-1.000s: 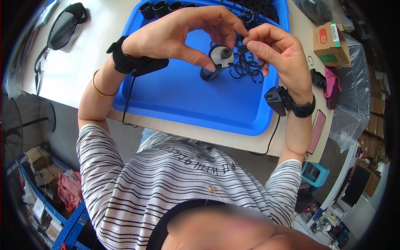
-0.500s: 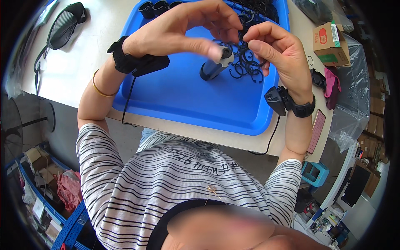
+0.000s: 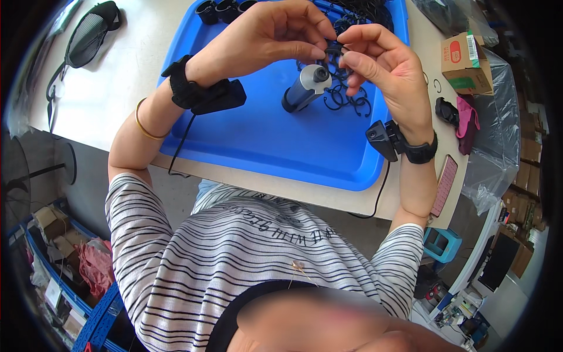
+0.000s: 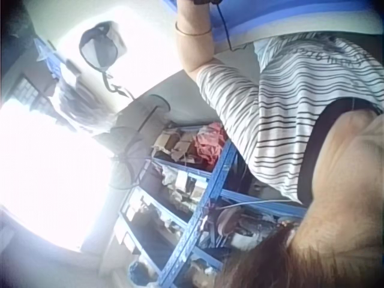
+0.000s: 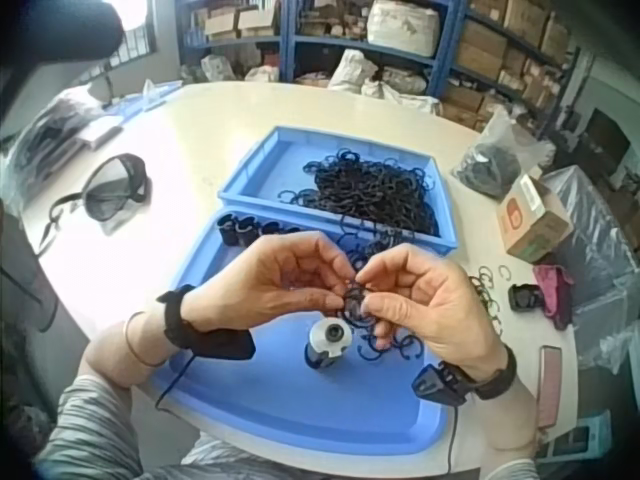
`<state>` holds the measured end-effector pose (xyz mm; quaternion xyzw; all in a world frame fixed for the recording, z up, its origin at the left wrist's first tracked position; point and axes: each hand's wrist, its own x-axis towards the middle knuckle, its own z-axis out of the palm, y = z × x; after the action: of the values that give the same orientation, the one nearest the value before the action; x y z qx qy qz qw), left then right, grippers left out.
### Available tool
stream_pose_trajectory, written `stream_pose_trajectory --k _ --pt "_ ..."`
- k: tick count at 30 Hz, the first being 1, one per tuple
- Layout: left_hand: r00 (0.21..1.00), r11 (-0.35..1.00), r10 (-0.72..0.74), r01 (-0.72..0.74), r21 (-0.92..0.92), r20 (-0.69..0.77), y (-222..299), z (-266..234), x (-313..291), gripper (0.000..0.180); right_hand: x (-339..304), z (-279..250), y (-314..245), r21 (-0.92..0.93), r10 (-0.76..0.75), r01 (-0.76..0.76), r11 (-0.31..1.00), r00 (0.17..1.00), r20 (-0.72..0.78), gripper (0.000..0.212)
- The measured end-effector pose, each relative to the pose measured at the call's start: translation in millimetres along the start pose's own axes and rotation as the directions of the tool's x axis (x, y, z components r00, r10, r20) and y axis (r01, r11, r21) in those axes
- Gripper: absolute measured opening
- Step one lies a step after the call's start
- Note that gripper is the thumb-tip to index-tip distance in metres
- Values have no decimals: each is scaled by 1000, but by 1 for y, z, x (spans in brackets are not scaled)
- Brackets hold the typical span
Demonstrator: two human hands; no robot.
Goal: Manually assembling small black rubber rings onto a cylindrical plastic component.
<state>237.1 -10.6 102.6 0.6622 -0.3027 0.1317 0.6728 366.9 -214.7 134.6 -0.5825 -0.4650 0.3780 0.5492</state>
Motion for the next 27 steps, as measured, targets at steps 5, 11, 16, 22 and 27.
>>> stream_pose_trajectory --k 5,11,16,22,27 --pt "878 915 -401 370 -162 -261 7 7 -3 21 0 -8 6 -31 10 -12 999 998 -60 28" --pt "991 988 129 -125 90 -36 -24 -16 -5 20 4 -8 6 -18 -40 40 999 999 14 30" --pt "865 921 -389 360 -150 -318 6 4 -4 22 3 -9 5 -4 9 -9 1000 999 -31 27" --pt "856 905 -423 379 -194 -298 7 3 -5 25 3 -7 6 -3 16 -16 1000 1000 -10 21" --pt "820 856 -509 448 -259 -262 2 -1 -3 19 2 -7 7 -12 10 -10 1000 999 -32 20"
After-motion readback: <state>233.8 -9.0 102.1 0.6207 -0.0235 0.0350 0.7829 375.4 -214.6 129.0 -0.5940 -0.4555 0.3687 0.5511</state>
